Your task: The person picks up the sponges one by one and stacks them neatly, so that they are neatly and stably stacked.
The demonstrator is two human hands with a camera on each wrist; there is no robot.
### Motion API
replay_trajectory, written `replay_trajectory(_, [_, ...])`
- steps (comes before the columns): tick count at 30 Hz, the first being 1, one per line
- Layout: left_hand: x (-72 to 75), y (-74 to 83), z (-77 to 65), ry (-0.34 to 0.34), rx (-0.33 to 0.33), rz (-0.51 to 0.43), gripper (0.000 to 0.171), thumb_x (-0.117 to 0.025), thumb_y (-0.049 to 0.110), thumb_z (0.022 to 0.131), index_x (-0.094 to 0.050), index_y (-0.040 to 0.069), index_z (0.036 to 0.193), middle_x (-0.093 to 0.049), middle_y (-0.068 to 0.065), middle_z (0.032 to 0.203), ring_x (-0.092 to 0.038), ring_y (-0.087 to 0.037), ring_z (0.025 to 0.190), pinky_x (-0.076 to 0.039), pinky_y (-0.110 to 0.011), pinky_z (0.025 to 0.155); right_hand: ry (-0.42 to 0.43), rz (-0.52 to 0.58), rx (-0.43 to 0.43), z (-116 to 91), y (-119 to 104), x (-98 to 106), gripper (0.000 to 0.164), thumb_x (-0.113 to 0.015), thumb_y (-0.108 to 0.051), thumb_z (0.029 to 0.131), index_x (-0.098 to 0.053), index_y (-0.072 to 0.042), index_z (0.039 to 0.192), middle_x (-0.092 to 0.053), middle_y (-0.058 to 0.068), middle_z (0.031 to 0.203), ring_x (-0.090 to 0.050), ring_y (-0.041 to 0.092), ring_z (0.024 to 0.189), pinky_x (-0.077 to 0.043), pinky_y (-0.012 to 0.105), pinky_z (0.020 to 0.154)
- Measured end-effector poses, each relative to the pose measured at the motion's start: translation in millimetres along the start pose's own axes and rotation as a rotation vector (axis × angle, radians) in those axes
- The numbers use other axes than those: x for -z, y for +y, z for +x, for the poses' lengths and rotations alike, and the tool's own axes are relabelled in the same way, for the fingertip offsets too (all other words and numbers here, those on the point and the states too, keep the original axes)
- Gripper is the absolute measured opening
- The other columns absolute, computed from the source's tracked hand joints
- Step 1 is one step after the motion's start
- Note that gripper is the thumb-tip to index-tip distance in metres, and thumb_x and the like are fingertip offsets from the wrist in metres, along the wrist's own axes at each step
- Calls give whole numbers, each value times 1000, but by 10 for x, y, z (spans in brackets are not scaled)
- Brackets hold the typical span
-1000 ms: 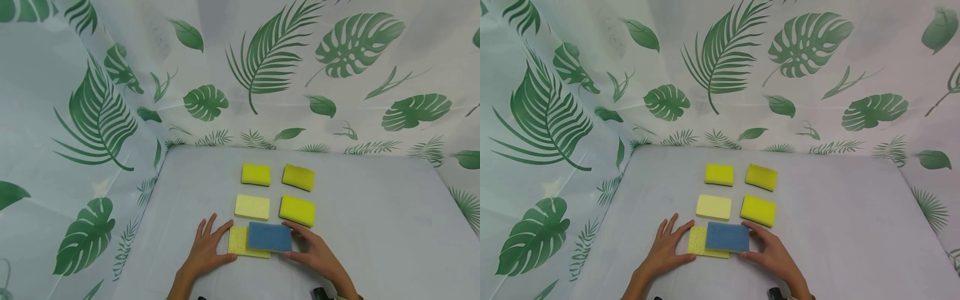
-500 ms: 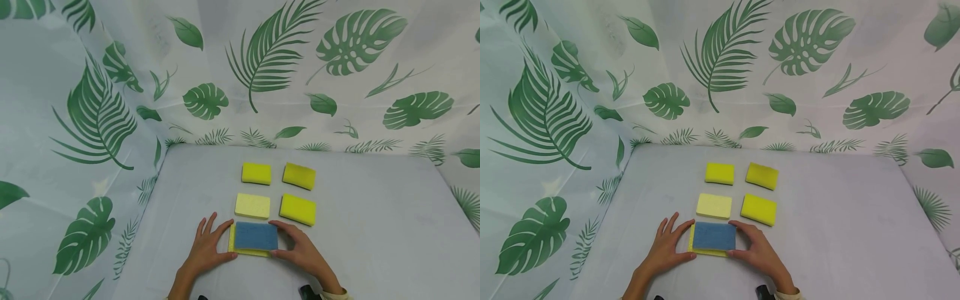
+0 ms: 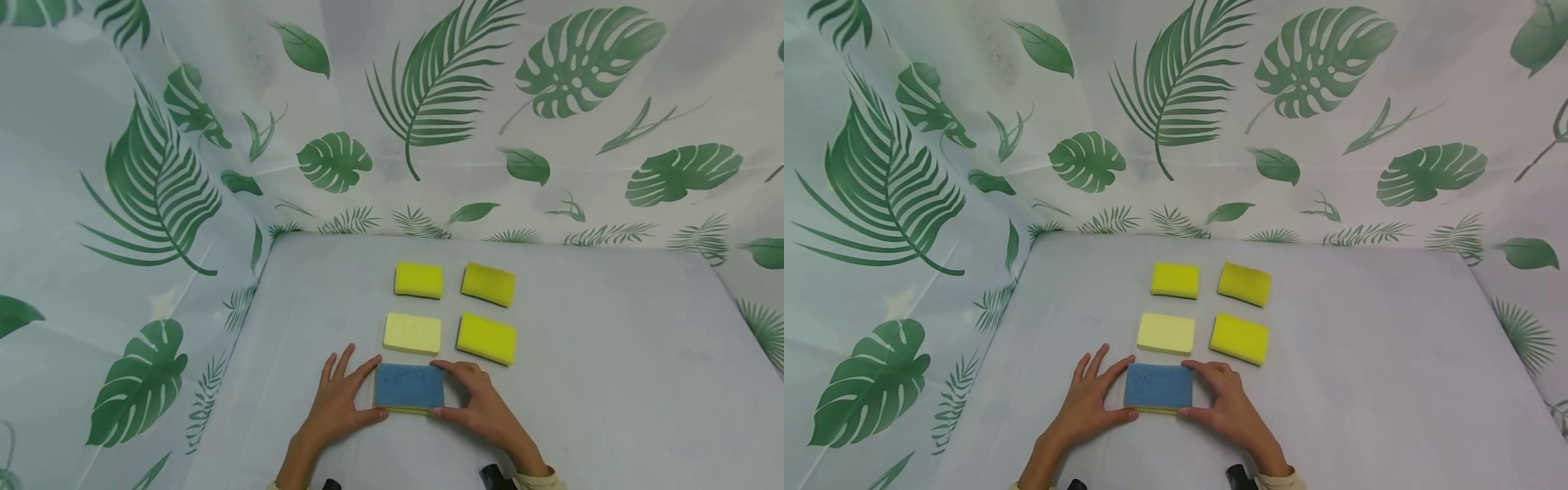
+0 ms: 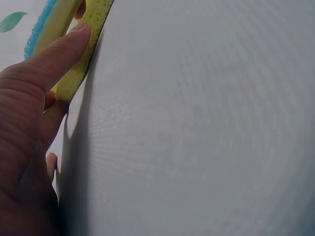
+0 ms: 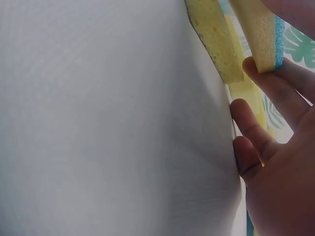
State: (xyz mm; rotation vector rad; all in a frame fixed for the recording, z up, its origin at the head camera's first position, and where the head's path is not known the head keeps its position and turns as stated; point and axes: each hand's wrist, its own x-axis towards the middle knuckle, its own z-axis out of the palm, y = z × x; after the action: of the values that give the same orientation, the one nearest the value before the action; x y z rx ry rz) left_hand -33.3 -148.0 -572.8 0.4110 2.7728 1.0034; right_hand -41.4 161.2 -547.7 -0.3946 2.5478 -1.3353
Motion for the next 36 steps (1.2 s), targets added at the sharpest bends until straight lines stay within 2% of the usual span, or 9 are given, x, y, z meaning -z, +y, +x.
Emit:
replay_trajectory(8, [4, -11, 10, 6, -20, 17, 93, -77, 70, 83, -52, 26, 161, -34, -18, 170, -15, -37, 162, -3, -60, 128, -2, -25, -27, 9, -22, -30, 77, -96, -43, 80, -63, -28, 148, -58, 3, 139, -46, 31, 129, -41, 60, 106])
replay_trajectory(19, [5, 1, 19, 27, -32, 25, 90, -76, 68, 84, -54, 24, 159, -40, -19, 167, -19, -40, 160, -6, -64, 126, 48, -39, 15, 0, 33, -91, 76, -97, -41, 78, -65, -30, 146, -57, 4, 137, -44, 32, 127, -41, 59, 102])
replay_trajectory(26, [9, 11, 13, 26, -34, 21, 88, -77, 67, 84, -54, 25, 159, -42, -16, 167, -19, -39, 161, -5, -62, 127, 39, -43, 22, -5, 52, -100, 76, -97, -42, 79, -65, -30, 147, -56, 4, 139, -43, 32, 130, -39, 62, 103])
replay_trajectory(36, [-6, 22, 1, 43, -38, 3, 89, -76, 68, 84, -55, 25, 159, -42, -19, 166, -20, -41, 160, -8, -66, 125, 25, -33, 40, -23, 68, -98, 77, -96, -40, 81, -63, -28, 149, -56, 3, 140, -44, 31, 132, -36, 63, 104])
